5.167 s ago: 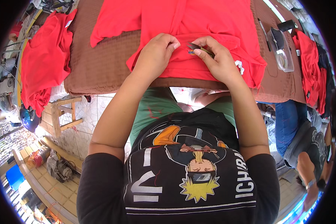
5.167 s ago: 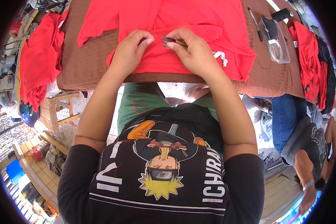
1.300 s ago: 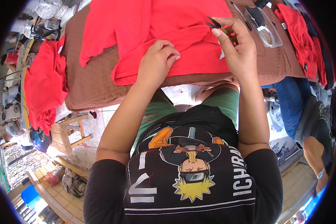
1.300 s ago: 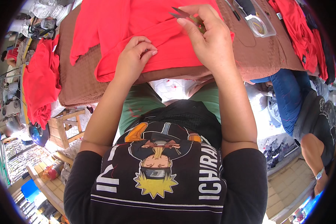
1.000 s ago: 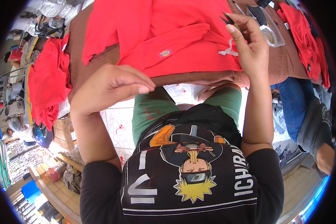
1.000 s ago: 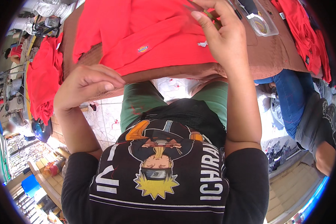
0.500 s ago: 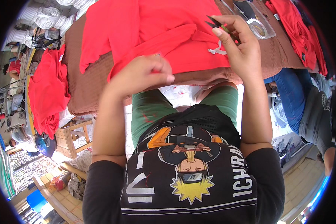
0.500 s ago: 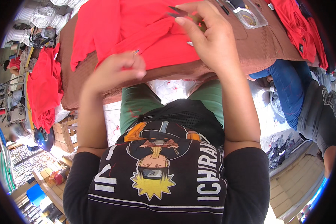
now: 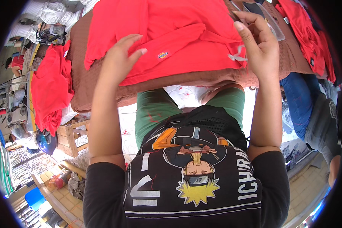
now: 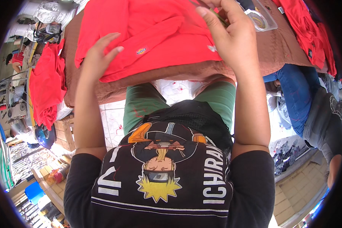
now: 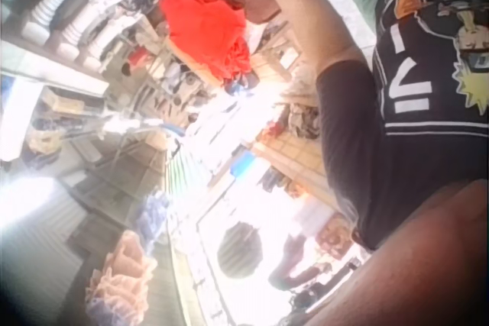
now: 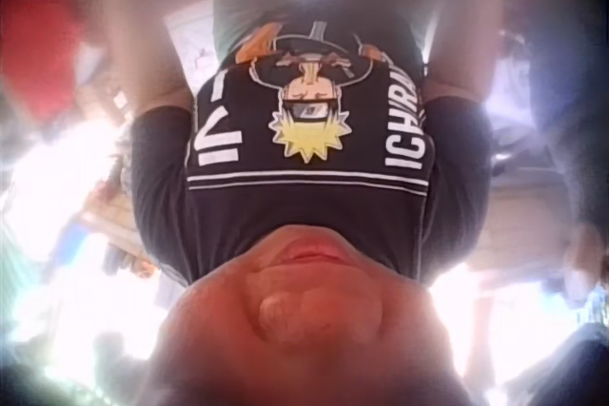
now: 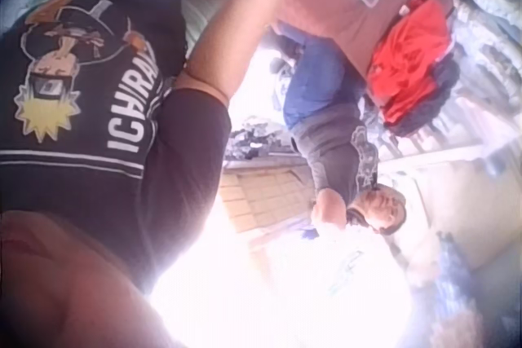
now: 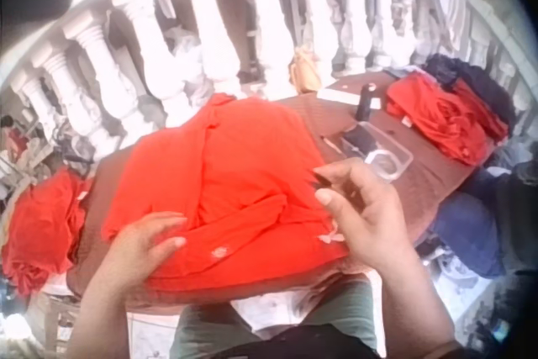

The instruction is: The person holds a red shirt over a table and uses snips to cut off loose threads from the neckline and internal labels.

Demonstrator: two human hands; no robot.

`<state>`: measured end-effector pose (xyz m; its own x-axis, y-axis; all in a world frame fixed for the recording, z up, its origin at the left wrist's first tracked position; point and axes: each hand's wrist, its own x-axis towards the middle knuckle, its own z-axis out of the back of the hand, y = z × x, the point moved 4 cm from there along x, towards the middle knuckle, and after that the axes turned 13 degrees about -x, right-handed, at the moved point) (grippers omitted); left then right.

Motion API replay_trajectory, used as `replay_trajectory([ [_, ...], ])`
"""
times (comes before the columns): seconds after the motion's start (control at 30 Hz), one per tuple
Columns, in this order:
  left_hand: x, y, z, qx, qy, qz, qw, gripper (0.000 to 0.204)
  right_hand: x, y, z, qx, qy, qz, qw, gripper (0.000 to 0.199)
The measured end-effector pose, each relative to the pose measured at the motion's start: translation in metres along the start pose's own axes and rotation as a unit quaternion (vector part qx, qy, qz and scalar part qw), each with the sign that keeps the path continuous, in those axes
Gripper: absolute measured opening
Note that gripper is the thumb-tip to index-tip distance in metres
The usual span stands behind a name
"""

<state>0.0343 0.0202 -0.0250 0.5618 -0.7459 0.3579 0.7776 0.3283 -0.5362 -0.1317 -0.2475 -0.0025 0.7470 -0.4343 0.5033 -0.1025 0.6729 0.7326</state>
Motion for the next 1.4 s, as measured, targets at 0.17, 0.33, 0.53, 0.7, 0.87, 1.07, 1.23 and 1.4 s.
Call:
replay_trajectory([
  [0.17,-0.01,0.036,-0.018,-0.133,-0.028,0.205,0.969,0.034,0.024,0.037,0.017,-0.048,-0.011,0.036,0.998,0.025],
  [0.33,-0.026,0.057,0.079,-0.438,-0.488,0.11,0.747,0.017,0.051,0.087,0.069,-0.401,0.114,0.115,0.902,0.03],
  [0.53,-0.103,0.176,0.104,-0.409,-0.601,0.331,0.602,0.043,0.06,-0.009,0.166,-0.274,0.104,-0.203,0.934,0.034],
  [0.7,-0.039,0.077,0.042,-0.225,-0.4,0.153,0.875,0.026,0.021,-0.056,0.097,-0.199,0.301,-0.076,0.93,0.021],
  [0.87,0.007,-0.038,-0.054,-0.094,-0.063,-0.046,0.992,0.019,-0.009,-0.06,0.027,-0.216,0.346,0.026,0.912,0.023],
  [1.07,0.012,-0.059,-0.114,-0.107,0.045,-0.065,0.991,0.036,-0.04,-0.034,-0.009,-0.248,0.241,-0.048,0.937,0.046],
  [1.23,0.02,-0.07,-0.132,-0.069,0.016,-0.072,0.995,0.032,-0.051,-0.038,-0.025,-0.277,0.135,0.029,0.951,0.031],
  [1.4,0.028,-0.066,-0.1,-0.094,-0.025,-0.063,0.993,0.02,-0.05,-0.013,-0.02,-0.291,0.165,0.036,0.942,0.013],
])
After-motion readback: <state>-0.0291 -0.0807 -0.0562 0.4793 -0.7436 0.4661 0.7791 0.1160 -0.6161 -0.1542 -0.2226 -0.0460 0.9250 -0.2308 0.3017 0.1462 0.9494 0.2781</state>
